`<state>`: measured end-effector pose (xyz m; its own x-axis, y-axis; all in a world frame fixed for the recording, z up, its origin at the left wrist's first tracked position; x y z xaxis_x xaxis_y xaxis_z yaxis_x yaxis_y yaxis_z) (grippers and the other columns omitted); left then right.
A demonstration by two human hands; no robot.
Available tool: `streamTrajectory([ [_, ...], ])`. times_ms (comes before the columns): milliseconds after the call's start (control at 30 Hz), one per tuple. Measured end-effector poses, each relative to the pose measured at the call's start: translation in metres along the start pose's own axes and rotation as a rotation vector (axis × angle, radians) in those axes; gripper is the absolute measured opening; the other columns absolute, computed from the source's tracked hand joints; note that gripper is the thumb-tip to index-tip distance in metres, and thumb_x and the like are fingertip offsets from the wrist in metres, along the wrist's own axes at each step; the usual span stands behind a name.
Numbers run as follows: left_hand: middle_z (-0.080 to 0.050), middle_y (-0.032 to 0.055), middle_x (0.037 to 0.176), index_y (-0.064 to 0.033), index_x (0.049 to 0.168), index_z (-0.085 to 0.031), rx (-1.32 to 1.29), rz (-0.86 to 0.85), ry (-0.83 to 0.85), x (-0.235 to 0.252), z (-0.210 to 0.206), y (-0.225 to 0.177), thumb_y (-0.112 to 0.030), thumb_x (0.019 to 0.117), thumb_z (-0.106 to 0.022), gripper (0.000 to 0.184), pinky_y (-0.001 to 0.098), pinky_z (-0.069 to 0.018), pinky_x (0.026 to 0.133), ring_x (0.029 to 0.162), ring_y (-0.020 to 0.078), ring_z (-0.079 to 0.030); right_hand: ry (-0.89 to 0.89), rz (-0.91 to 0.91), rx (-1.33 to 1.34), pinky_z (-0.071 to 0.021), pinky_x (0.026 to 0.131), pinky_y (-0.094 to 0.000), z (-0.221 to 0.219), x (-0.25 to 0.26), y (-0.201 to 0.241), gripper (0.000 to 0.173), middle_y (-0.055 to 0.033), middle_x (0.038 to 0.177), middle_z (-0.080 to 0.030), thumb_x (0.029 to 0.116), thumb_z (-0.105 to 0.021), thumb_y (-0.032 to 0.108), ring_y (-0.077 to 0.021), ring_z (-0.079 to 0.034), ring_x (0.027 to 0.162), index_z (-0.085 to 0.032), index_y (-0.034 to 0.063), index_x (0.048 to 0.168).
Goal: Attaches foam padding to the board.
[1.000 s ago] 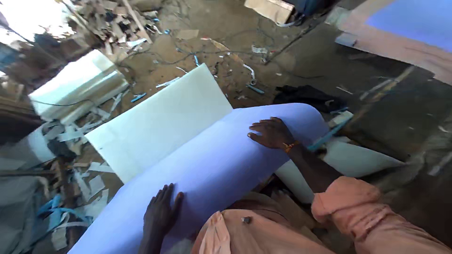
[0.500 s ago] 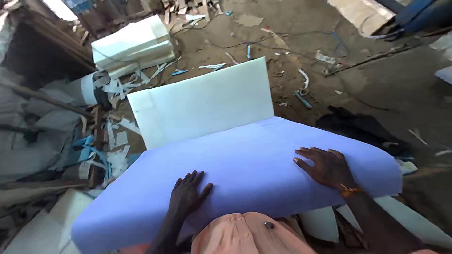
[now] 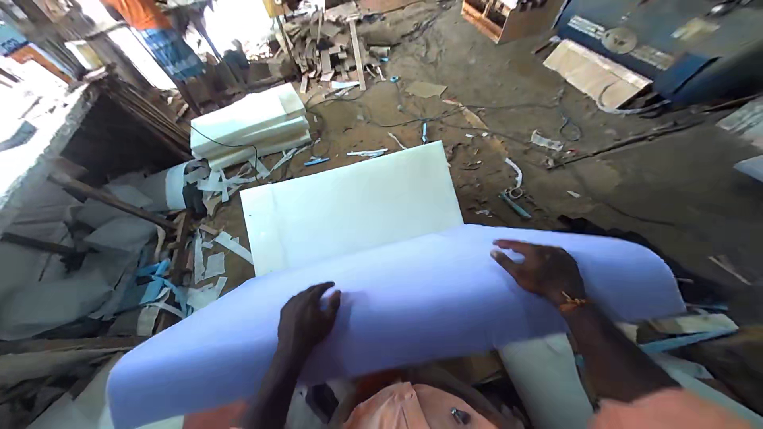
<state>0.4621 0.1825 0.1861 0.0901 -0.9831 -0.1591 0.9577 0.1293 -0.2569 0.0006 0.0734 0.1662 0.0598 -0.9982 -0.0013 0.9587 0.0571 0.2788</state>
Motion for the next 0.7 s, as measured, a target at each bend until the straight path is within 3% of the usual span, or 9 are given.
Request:
streamTrajectory([
  [133, -0.073, 0.0036, 0.124, -0.0302, 0.13, -0.069, 0.011, 0.019, -0.103, 0.041, 0.026, 0.006, -0.06, 0.1049, -0.037, 0.05, 0.0634, -0.0517, 0.096, 0.115, 0.0293, -0.068, -0.07, -0.006, 0.079, -0.0507, 0.088, -0.0695, 0.025, 0.041, 0.025, 0.046, -0.0129, 0.113, -0.076, 0.1035, -0.046, 0.054, -0.039, -0.071, 0.106, -0.075, 0.0232, 0.121],
  [233, -0.075, 0.0078, 0.116, -0.0294, 0.123, -0.072, 0.036, 0.064, -0.061, 0.08, 0.043, 0.012, -0.072, 0.1013, -0.027, 0.066, 0.0696, -0.0491, 0.089, 0.111, 0.0347, -0.069, -0.037, 0.094, -0.008, -0.0493, 0.09, -0.0663, 0.033, 0.081, 0.04, 0.053, -0.0123, 0.107, -0.076, 0.1002, -0.041, 0.064, -0.0371, -0.07, 0.105, -0.078, 0.0278, 0.114],
  [367, -0.067, 0.0033, 0.137, -0.0298, 0.137, -0.064, 0.121, -0.038, -0.182, 0.114, 0.059, 0.015, -0.069, 0.1024, -0.026, 0.065, 0.0592, -0.0401, 0.112, 0.131, 0.0285, -0.06, -0.08, 0.176, -0.103, -0.0386, 0.109, -0.0612, 0.034, 0.128, 0.058, 0.063, -0.0034, 0.128, -0.072, 0.098, -0.029, 0.074, -0.0299, -0.063, 0.122, -0.071, 0.0369, 0.127],
  [567, -0.053, 0.0051, 0.153, -0.0248, 0.15, -0.051, 0.129, -0.055, -0.337, 0.17, 0.074, 0.024, -0.071, 0.1001, -0.027, 0.072, 0.0581, -0.0261, 0.121, 0.145, 0.0283, -0.045, -0.19, 0.191, -0.093, -0.0272, 0.117, -0.0633, 0.036, 0.194, 0.081, 0.076, -0.0016, 0.144, -0.062, 0.0919, -0.027, 0.083, -0.0285, -0.053, 0.137, -0.062, 0.035, 0.139],
  [700, -0.05, 0.0046, 0.156, -0.0262, 0.152, -0.048, 0.162, -0.053, -0.336, 0.232, 0.093, 0.033, -0.072, 0.1001, -0.024, 0.073, 0.0593, -0.0242, 0.122, 0.148, 0.029, -0.041, -0.187, 0.194, -0.093, -0.028, 0.117, -0.0629, 0.037, 0.262, 0.097, 0.078, -0.0018, 0.14, -0.065, 0.0901, -0.027, 0.086, -0.0287, -0.054, 0.136, -0.062, 0.0356, 0.139],
])
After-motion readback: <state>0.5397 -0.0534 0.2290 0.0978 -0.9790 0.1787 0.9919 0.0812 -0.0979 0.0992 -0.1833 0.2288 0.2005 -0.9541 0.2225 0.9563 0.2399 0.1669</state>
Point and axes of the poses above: each hand's wrist, its own x-axis towards the middle knuckle, its own z-axis out of the back of the hand, y = z × x, the point moved 3 cm from there along x, towards the middle knuckle
